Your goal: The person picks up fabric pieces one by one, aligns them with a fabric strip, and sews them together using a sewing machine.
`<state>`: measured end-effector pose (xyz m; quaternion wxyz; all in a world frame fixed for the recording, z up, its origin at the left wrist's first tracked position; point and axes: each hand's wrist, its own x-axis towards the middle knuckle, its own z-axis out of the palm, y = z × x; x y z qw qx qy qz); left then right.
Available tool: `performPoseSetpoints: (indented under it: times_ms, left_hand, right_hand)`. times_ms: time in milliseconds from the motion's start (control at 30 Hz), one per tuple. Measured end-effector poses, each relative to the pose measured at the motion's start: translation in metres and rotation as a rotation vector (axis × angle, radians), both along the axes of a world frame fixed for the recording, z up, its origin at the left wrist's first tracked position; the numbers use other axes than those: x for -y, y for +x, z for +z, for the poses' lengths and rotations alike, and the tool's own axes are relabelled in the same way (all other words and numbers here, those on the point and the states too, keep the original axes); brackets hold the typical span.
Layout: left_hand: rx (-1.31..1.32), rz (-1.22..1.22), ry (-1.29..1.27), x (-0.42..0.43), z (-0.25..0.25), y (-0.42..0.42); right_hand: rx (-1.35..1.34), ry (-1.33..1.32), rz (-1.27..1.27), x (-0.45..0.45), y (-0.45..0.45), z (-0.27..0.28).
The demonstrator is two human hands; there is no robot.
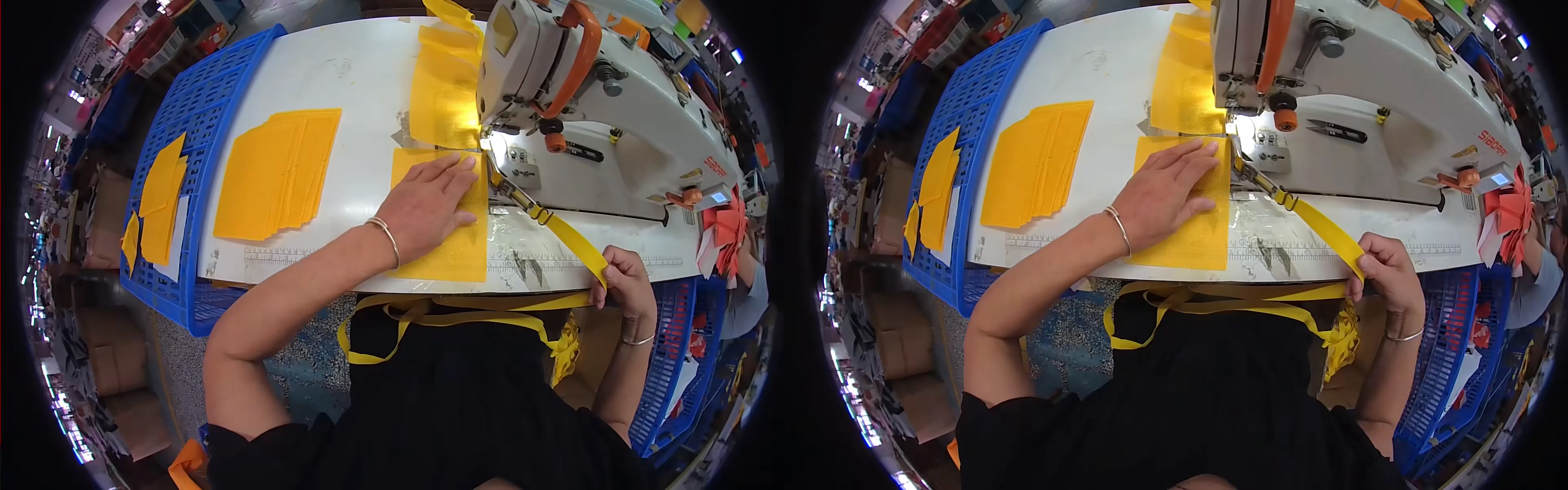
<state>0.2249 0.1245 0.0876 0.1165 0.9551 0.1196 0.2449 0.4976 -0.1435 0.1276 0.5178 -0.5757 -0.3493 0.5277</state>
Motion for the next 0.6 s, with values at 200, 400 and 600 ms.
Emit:
performPoseSetpoints:
  times_ms: [200,400,600]
  left_hand:
    - [-0.126,-0.051,0.114,-0.01,0.008,0.003]
    - [-0.177,-0.058,0.055,-0.013,0.013,0.012]
    - [-0.118,-0.011,-0.011,-0.013,0.004,0.023]
  right_hand:
    - [-0.003,-0.005,0.019,0.0,0.003,-0.001]
    - [0.018,0.013,0.018,0.0,0.002,-0.003]
    - [0.033,0.035,0.012,0.001,0.003,-0.005]
